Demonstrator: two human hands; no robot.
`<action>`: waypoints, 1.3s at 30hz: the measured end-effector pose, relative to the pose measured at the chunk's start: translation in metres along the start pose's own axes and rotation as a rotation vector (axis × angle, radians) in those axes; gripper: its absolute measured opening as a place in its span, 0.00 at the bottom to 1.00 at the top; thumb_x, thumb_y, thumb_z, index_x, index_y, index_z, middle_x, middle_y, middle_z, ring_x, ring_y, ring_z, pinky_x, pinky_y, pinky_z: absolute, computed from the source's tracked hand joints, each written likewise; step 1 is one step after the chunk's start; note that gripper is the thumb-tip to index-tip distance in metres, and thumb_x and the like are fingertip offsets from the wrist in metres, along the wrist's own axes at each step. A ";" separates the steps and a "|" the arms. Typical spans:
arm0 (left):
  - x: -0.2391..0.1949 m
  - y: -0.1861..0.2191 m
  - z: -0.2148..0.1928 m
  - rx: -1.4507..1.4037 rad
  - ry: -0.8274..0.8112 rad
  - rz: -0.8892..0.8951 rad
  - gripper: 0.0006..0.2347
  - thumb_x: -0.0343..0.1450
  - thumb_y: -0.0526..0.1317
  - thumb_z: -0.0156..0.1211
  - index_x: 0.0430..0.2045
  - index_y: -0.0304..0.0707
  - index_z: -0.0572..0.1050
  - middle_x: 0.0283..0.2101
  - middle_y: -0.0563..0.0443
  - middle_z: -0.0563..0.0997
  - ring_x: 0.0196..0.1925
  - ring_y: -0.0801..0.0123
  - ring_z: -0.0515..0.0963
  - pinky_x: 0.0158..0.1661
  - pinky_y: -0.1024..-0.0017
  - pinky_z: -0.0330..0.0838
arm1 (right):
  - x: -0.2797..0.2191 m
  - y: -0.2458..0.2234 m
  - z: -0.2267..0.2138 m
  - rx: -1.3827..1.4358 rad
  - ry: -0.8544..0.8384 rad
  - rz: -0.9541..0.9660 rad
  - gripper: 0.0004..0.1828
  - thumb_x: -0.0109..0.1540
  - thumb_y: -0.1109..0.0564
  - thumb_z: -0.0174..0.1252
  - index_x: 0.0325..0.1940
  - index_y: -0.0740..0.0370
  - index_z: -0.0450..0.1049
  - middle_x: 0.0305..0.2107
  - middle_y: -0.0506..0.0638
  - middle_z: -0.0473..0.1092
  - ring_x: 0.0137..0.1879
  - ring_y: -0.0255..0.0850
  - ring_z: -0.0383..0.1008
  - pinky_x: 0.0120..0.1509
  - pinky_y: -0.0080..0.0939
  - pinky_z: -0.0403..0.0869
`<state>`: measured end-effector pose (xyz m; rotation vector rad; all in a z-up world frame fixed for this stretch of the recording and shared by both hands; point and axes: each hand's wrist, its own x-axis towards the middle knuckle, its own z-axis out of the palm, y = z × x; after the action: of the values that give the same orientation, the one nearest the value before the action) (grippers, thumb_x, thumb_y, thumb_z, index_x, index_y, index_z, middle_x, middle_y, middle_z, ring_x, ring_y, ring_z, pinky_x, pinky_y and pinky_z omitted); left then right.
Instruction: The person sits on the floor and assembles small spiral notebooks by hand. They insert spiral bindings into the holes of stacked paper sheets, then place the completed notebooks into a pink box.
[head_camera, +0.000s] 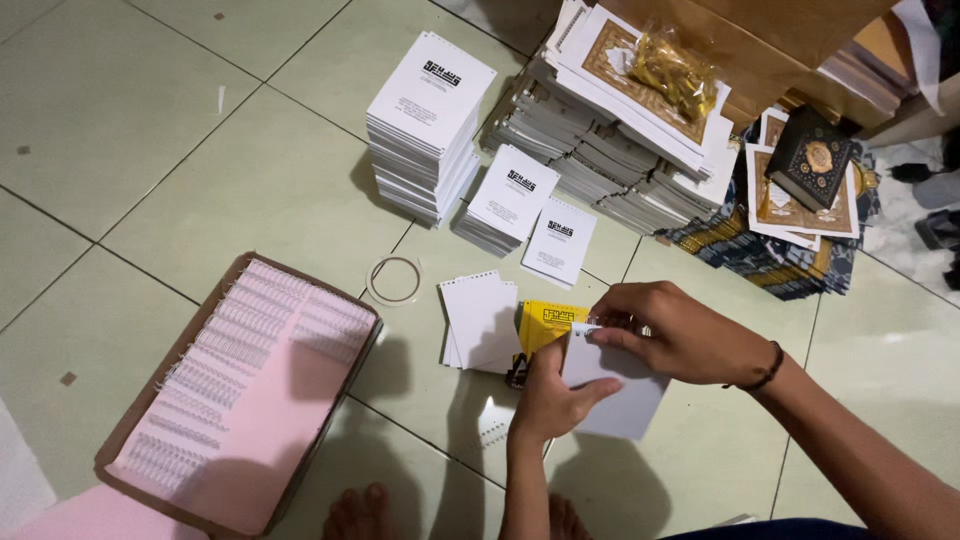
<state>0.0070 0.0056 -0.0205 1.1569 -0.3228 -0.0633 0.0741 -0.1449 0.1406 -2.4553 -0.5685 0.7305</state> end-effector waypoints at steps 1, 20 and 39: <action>0.003 0.013 0.000 -0.002 0.003 0.001 0.24 0.64 0.44 0.75 0.48 0.29 0.75 0.44 0.43 0.81 0.48 0.66 0.78 0.54 0.62 0.71 | 0.001 0.003 0.002 -0.002 -0.003 0.000 0.12 0.63 0.52 0.60 0.42 0.63 0.80 0.29 0.56 0.78 0.37 0.48 0.83 0.47 0.48 0.81; 0.005 0.015 0.026 0.166 0.111 -0.168 0.30 0.60 0.45 0.73 0.57 0.37 0.70 0.56 0.45 0.79 0.62 0.60 0.76 0.62 0.67 0.67 | -0.002 0.017 0.007 -0.091 0.086 -0.096 0.09 0.64 0.49 0.58 0.43 0.55 0.73 0.33 0.47 0.72 0.33 0.39 0.69 0.39 0.40 0.69; -0.007 -0.012 0.031 0.152 -0.049 -0.281 0.18 0.60 0.46 0.71 0.39 0.40 0.76 0.36 0.52 0.81 0.38 0.65 0.81 0.40 0.68 0.76 | -0.033 0.014 -0.010 -0.210 -0.066 0.167 0.03 0.58 0.55 0.60 0.33 0.55 0.75 0.29 0.45 0.77 0.33 0.40 0.74 0.39 0.40 0.72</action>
<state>-0.0072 -0.0254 -0.0222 1.3473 -0.2087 -0.3179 0.0583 -0.1761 0.1525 -2.7064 -0.4908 0.8586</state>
